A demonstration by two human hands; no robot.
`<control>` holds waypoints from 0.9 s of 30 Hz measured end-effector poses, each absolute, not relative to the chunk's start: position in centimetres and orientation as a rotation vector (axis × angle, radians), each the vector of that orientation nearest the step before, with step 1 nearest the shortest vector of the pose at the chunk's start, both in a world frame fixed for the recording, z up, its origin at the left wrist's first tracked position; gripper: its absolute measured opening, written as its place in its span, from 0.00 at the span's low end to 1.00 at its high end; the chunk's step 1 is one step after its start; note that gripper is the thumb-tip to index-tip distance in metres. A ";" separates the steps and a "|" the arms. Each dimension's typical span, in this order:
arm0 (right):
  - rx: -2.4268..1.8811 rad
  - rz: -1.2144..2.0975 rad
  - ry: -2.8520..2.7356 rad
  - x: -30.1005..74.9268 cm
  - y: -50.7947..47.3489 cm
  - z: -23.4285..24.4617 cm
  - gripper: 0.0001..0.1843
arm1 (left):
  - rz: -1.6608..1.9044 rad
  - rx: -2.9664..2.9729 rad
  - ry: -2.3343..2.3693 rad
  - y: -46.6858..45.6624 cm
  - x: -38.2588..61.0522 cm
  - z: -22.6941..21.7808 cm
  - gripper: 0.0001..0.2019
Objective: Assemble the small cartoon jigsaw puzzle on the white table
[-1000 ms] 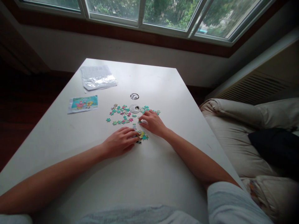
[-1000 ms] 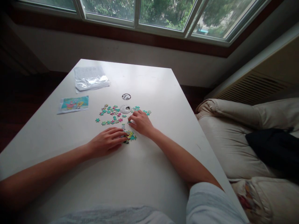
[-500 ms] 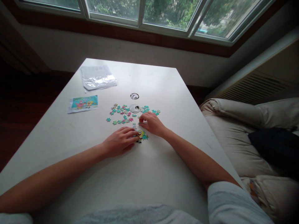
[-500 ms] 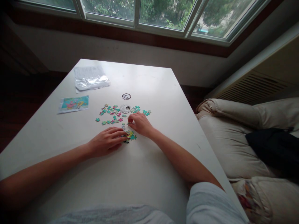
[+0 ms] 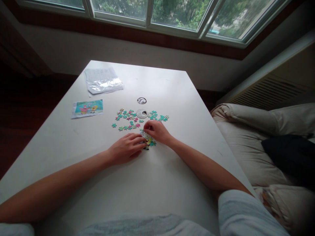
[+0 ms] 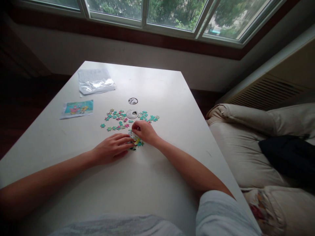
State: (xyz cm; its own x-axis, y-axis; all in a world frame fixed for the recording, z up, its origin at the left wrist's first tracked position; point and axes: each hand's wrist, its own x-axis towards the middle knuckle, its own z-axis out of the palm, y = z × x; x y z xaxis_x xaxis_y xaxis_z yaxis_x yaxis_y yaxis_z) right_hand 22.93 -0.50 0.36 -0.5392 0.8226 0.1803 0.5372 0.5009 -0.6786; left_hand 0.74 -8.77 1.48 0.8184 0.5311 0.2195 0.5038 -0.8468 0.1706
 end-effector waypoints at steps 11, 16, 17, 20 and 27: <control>-1.109 0.613 -2.321 22.6 -0.4 -0.2 0.05 | 0.426 2.891 0.823 -8.7 0.8 1.5 0.17; -1.099 0.574 -2.342 22.6 -0.4 -0.3 0.05 | 0.393 2.889 0.828 -8.7 0.9 1.6 0.17; -1.100 0.567 -2.346 22.6 -0.4 -0.3 0.05 | 0.393 2.888 0.827 -8.7 0.9 1.6 0.17; -1.107 0.555 -2.358 22.6 -0.5 -0.3 0.05 | 0.403 2.885 0.828 -8.8 0.9 1.6 0.17; -1.101 0.514 -2.365 22.7 -0.6 -0.4 0.04 | 0.388 2.873 0.831 -8.8 0.9 1.6 0.17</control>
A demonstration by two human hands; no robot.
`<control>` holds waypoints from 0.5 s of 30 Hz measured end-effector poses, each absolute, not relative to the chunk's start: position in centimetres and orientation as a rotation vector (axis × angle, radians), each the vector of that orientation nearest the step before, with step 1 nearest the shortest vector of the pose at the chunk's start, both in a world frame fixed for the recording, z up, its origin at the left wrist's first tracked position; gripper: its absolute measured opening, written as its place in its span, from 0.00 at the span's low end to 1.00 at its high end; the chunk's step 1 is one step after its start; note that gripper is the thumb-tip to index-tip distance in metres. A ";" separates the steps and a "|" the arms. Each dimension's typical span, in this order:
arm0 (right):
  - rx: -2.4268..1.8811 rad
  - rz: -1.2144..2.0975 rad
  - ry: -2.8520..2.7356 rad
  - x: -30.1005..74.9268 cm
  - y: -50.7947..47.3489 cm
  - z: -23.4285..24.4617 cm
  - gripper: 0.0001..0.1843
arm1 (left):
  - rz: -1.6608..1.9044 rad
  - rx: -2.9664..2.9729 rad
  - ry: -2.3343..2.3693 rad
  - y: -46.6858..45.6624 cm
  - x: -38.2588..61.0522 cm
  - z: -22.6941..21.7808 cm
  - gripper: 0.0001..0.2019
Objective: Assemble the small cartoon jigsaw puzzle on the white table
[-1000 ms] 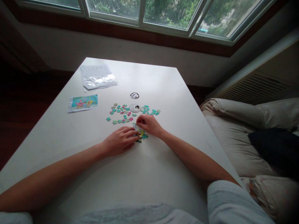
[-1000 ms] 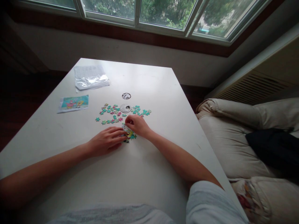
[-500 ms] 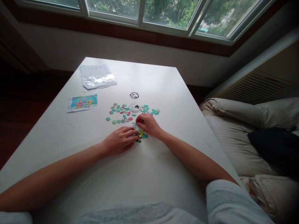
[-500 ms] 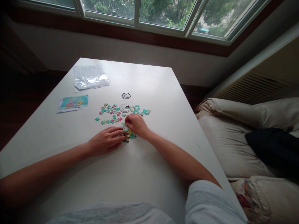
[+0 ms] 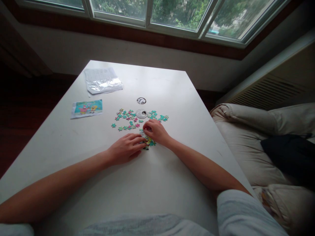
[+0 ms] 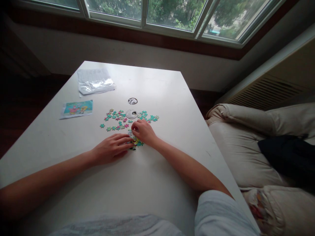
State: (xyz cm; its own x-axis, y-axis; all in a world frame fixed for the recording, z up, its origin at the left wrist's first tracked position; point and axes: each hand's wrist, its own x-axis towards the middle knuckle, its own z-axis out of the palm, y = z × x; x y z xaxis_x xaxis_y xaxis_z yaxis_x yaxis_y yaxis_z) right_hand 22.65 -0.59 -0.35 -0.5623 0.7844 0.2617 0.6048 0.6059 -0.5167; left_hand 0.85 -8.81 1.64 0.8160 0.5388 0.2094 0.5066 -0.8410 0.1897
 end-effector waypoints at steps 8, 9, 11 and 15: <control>-1.111 0.466 -2.374 22.6 -0.7 -0.4 0.03 | 0.383 2.874 0.838 -8.8 0.9 1.6 0.17; -1.109 0.477 -2.375 22.6 -0.6 -0.4 0.04 | 0.387 2.872 0.837 -8.8 0.9 1.6 0.17; -1.092 0.502 -2.354 22.9 -0.4 -0.1 0.04 | 0.397 2.866 0.834 -8.8 0.8 1.6 0.18; -1.127 0.486 -2.196 24.2 0.6 0.9 0.05 | 0.418 2.858 0.834 -8.7 0.5 1.6 0.20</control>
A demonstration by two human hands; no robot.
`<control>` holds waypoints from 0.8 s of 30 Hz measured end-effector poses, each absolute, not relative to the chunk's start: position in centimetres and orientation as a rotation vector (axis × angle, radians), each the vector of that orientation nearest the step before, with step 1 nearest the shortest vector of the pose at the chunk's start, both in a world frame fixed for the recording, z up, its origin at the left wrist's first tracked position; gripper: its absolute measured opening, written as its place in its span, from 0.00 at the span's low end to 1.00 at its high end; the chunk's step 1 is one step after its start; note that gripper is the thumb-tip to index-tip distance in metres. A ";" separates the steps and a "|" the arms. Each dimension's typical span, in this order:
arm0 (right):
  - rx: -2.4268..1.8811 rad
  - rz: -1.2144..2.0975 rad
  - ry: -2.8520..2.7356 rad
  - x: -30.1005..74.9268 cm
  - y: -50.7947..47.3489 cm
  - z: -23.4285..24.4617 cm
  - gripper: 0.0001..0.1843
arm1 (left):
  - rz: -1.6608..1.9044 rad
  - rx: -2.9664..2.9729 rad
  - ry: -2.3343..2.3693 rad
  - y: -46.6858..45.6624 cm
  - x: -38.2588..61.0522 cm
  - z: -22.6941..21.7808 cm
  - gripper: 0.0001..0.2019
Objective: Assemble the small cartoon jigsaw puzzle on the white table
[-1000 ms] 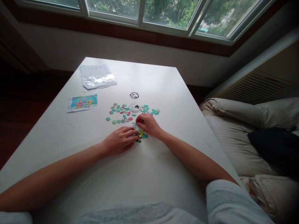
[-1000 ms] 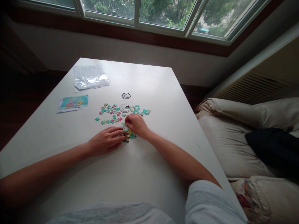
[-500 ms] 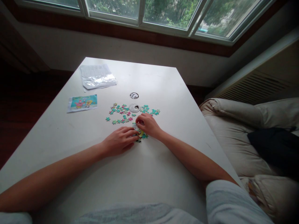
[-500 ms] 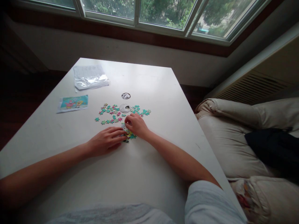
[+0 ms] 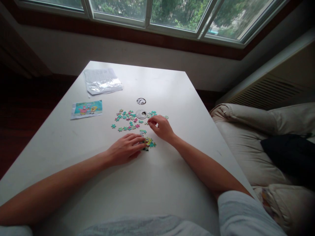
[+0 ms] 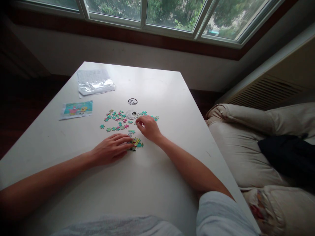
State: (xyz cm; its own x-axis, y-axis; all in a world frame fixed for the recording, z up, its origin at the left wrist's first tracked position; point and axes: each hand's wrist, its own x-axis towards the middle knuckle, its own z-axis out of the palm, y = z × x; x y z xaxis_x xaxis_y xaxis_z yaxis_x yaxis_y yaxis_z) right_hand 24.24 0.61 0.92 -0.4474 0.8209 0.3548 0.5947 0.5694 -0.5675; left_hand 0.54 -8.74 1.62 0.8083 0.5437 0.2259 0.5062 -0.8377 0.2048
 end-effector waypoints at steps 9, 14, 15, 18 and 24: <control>-1.424 0.491 -1.954 29.0 4.6 1.6 0.08 | 0.451 2.848 0.855 -8.6 0.2 1.2 0.22; -1.475 0.470 -1.962 30.0 5.7 0.7 0.09 | 0.426 2.834 0.852 -8.7 0.3 1.2 0.22; -1.485 0.461 -1.965 30.2 5.9 0.5 0.09 | 0.434 2.834 0.851 -8.7 0.3 1.3 0.22; -1.524 0.447 -1.972 30.7 6.4 0.2 0.10 | 0.444 2.837 0.850 -8.6 0.3 1.4 0.20; -1.615 0.525 -2.048 32.3 7.5 -0.1 0.09 | 0.430 2.852 0.865 -8.6 0.3 1.2 0.20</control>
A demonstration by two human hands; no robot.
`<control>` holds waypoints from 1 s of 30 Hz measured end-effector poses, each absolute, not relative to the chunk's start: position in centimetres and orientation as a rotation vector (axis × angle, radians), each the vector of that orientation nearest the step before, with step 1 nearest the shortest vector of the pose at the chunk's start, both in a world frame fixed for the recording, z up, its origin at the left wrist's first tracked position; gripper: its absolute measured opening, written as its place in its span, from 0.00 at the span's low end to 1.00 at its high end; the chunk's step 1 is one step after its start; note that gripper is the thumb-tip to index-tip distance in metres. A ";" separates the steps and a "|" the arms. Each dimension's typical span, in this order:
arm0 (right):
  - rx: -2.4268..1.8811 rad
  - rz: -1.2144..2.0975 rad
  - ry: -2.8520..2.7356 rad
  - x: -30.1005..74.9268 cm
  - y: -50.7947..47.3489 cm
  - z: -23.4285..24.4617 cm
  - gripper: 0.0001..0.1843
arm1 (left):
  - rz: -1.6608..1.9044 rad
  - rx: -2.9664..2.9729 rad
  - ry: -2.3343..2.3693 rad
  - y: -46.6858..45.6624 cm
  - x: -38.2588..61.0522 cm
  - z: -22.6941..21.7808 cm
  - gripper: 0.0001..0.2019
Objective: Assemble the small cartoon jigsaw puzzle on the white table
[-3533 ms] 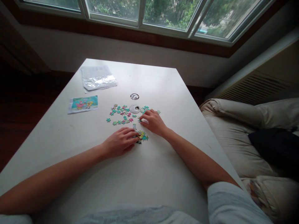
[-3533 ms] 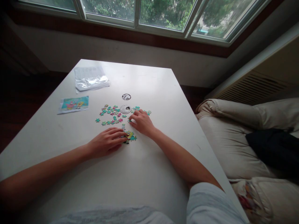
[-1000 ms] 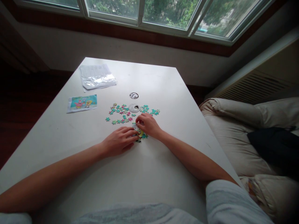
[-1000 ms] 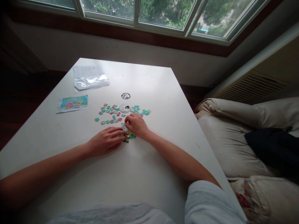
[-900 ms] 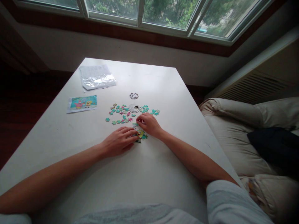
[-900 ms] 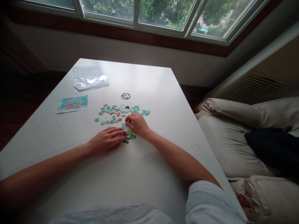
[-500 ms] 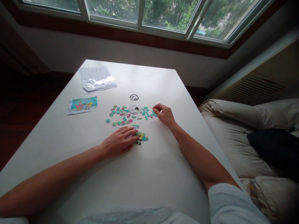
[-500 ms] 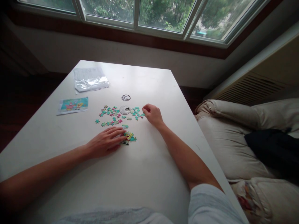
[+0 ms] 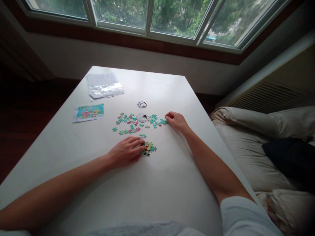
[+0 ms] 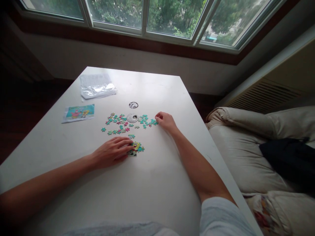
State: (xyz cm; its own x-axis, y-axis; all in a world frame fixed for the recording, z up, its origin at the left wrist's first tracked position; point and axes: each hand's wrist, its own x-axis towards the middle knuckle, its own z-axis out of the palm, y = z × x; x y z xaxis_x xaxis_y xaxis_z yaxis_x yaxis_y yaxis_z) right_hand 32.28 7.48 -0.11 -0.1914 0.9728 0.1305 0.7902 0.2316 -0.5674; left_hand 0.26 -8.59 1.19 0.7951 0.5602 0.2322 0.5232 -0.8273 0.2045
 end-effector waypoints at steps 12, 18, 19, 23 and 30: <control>-1.410 0.276 -2.138 29.2 5.8 -1.9 0.12 | 0.466 2.822 0.930 -7.6 -0.5 1.8 0.20; -1.324 0.166 -2.235 27.4 5.4 -1.6 0.14 | 0.557 2.773 1.044 -6.8 -1.1 1.9 0.17; -1.330 0.163 -2.253 27.3 5.6 -1.5 0.14 | 0.555 2.778 0.992 -6.9 -0.9 1.8 0.17; -1.356 0.154 -2.296 26.8 6.6 -1.2 0.13 | 0.540 2.814 0.824 -7.7 0.0 1.5 0.15; -1.432 0.155 -2.380 25.2 8.2 -0.1 0.11 | 0.533 2.811 0.758 -7.8 0.2 1.4 0.17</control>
State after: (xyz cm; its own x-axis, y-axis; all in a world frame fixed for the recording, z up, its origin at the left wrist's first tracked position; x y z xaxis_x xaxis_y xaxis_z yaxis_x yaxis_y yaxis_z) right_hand 25.19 8.18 -0.12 -0.4230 0.8723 0.2454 0.8331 0.4809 -0.2732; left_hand 0.24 -7.81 1.38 0.8056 0.5148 0.2932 0.4497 -0.8535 0.2631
